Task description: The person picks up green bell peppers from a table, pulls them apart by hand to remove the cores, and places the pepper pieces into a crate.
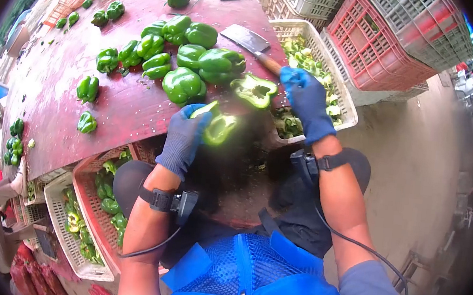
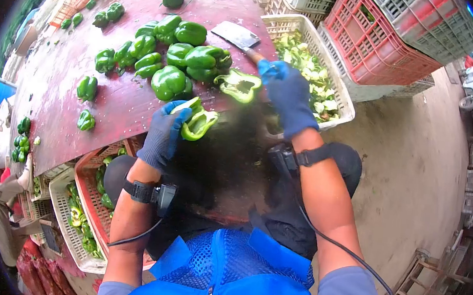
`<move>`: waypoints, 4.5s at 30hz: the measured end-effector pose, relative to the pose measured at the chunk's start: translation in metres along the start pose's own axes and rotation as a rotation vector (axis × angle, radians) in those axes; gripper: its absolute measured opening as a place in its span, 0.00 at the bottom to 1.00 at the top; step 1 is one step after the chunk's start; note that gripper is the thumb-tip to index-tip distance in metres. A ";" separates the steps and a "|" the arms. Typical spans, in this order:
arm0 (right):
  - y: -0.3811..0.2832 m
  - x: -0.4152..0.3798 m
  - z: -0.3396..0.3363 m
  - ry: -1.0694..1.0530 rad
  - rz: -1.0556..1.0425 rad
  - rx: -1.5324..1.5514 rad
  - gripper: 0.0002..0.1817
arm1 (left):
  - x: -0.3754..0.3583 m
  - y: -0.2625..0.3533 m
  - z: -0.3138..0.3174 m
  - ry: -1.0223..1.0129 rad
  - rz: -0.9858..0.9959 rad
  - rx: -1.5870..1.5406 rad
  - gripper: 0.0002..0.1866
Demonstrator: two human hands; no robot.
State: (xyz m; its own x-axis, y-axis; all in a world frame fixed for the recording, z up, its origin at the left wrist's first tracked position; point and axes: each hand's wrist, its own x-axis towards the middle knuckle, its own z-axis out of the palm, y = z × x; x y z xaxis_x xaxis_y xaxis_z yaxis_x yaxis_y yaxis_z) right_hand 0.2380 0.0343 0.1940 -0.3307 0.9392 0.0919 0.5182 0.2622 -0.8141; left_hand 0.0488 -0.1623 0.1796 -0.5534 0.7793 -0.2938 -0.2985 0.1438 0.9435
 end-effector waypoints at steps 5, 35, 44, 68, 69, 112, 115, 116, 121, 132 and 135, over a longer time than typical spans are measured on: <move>0.022 -0.002 0.035 -0.138 -0.149 -0.528 0.29 | 0.003 -0.006 0.000 0.044 -0.050 0.167 0.16; -0.019 -0.049 0.028 -0.467 -0.272 0.175 0.28 | -0.007 0.003 0.021 -0.135 0.083 0.520 0.25; -0.034 -0.069 0.027 -0.397 -0.559 -0.424 0.27 | -0.013 -0.010 0.015 -0.055 0.407 1.094 0.21; -0.008 -0.087 0.052 -0.228 -0.884 -0.605 0.13 | 0.008 -0.009 0.007 -0.225 0.048 1.127 0.20; -0.007 -0.088 0.050 -0.230 -0.896 -0.591 0.12 | 0.009 -0.012 0.005 -0.258 0.046 1.126 0.19; 0.030 -0.018 -0.018 -0.132 -0.179 -0.191 0.23 | -0.226 -0.048 -0.277 0.628 -0.162 1.373 0.33; 0.005 -0.028 -0.006 -0.167 -0.260 -0.345 0.25 | -0.195 -0.017 -0.260 0.652 -0.082 0.805 0.33; 0.006 -0.030 0.001 -0.144 -0.305 -0.310 0.25 | -0.179 0.000 -0.246 0.634 0.090 0.649 0.32; -0.015 -0.034 0.023 -0.283 -0.356 -0.392 0.25 | -0.078 0.093 -0.129 0.380 0.323 0.764 0.38; -0.043 -0.044 0.021 -0.493 -0.296 -0.502 0.30 | 0.101 0.050 -0.026 0.221 -0.016 1.156 0.51; -0.040 -0.038 0.036 -0.491 -0.311 -0.368 0.35 | 0.107 0.032 -0.052 0.218 0.075 0.970 0.39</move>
State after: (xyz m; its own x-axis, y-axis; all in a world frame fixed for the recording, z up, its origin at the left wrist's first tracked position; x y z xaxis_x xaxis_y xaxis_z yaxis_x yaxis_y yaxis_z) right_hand 0.2019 -0.0196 0.2024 -0.7815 0.6218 -0.0514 0.5470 0.6432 -0.5358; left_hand -0.0599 -0.1061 0.1709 -0.7047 0.6917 -0.1583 0.4540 0.6109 0.6486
